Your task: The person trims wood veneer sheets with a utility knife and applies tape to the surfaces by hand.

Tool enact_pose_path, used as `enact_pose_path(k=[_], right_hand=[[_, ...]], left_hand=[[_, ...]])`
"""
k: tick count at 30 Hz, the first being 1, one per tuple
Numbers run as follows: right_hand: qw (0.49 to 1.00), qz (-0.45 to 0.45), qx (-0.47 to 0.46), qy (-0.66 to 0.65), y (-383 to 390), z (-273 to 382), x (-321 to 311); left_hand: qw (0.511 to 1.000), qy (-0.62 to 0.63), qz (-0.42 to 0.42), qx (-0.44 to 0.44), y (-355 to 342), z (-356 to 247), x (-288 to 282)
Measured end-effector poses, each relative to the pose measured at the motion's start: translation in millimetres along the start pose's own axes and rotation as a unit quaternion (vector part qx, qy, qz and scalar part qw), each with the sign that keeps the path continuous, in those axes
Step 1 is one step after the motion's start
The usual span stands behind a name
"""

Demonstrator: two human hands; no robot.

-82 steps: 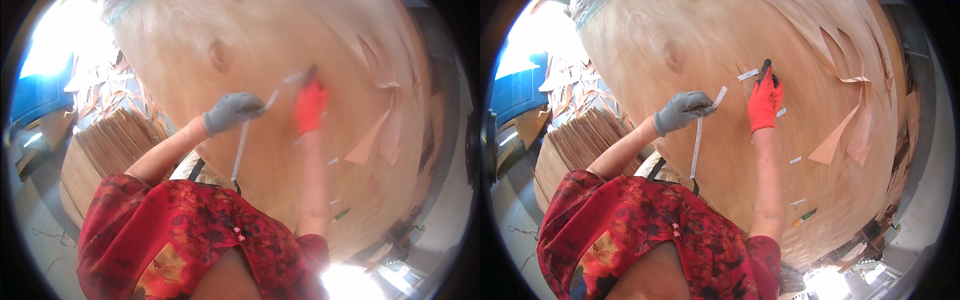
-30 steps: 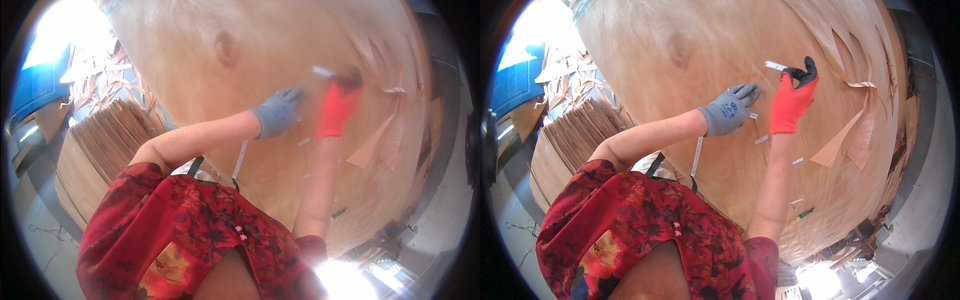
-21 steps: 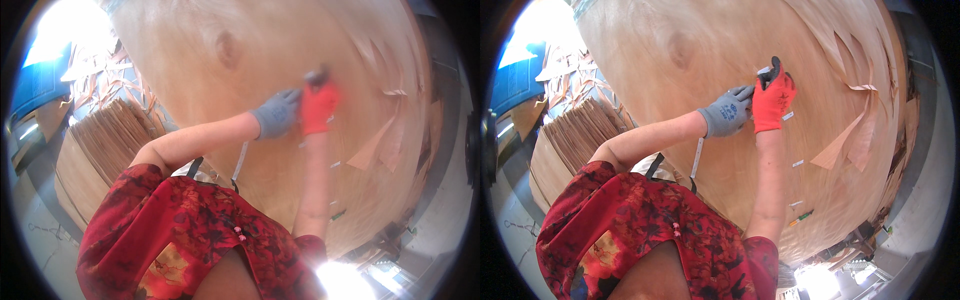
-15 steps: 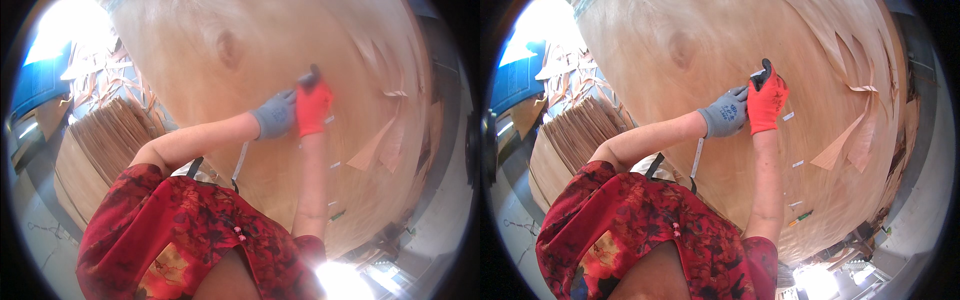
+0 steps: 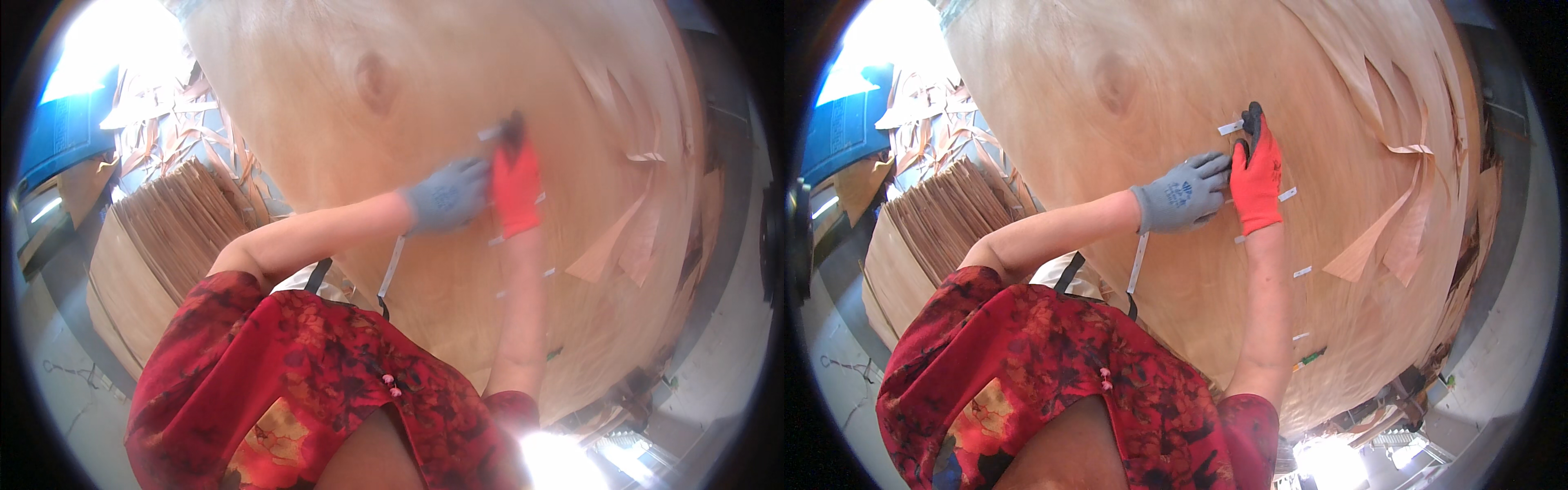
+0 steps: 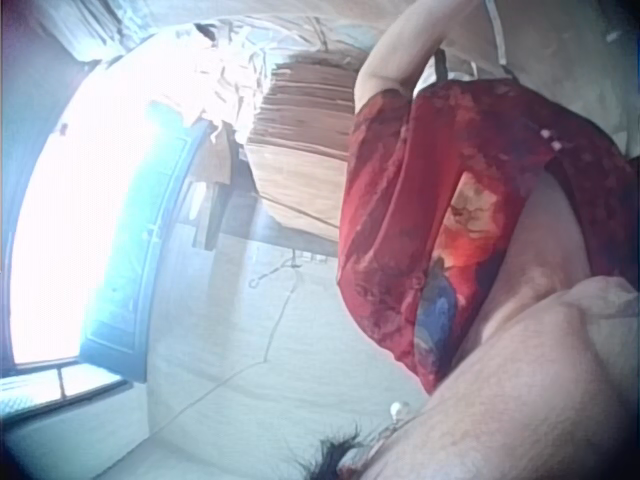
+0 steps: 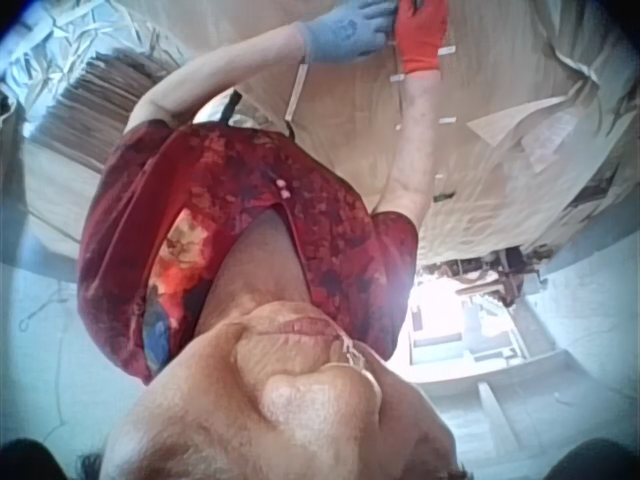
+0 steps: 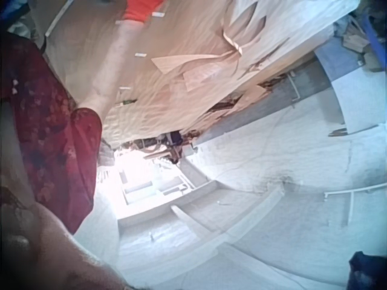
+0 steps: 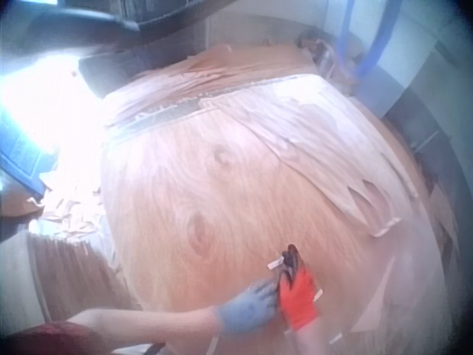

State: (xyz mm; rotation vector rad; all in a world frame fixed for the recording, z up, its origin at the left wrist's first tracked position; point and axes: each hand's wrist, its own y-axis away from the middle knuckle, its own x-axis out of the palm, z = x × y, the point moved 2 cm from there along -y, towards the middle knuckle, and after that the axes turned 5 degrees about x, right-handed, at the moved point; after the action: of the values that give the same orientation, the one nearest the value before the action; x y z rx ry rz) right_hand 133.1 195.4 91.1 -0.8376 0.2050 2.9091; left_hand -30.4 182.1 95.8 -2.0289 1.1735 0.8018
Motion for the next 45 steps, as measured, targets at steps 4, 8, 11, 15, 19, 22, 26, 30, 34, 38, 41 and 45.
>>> enact_pose_path(k=[4, 8, 11, 15, 19, 22, 26, 30, 34, 38, 41, 45], right_hand=[[0.987, -0.026, -0.091, 0.129, 4, -14, 2], [0.978, 0.001, -0.111, 0.174, 3, -14, 3], [0.981, -0.036, -0.104, 0.159, 6, -3, -5], [0.949, -0.054, -0.140, 0.277, 15, -12, -2], [0.900, 0.000, -0.098, 0.424, 24, -12, 24], [0.889, -0.002, -0.082, 0.451, 29, -11, 29], [0.905, 0.002, -0.088, 0.417, 25, -10, 25], [0.958, -0.053, -0.119, 0.256, 44, 5, 7], [0.968, -0.127, -0.115, 0.182, 131, 30, 1], [0.966, -0.173, -0.105, 0.159, 263, 19, -8], [0.966, -0.200, -0.055, 0.152, 352, -15, -25], [0.961, -0.228, 0.009, 0.156, 447, -50, -54]], left_hand=[[0.993, 0.056, -0.088, 0.051, 23, -1, 4], [0.976, 0.152, -0.138, 0.074, 46, -4, -7], [0.966, 0.228, -0.115, 0.037, 69, -8, -27], [0.896, 0.430, -0.099, -0.046, 99, -5, -36], [0.812, 0.563, -0.071, -0.133, 117, -3, -35], [0.743, 0.636, -0.066, -0.201, 120, -11, -37], [0.692, 0.674, -0.059, -0.251, 120, -27, -56], [0.711, 0.655, -0.085, -0.241, 138, -59, -71], [0.730, 0.616, -0.114, -0.275, 166, -107, -82], [0.807, 0.520, -0.102, -0.261, 200, -174, -92], [0.892, 0.433, -0.121, -0.041, 199, -242, -96], [0.849, 0.485, -0.117, 0.175, 164, -339, -87]])
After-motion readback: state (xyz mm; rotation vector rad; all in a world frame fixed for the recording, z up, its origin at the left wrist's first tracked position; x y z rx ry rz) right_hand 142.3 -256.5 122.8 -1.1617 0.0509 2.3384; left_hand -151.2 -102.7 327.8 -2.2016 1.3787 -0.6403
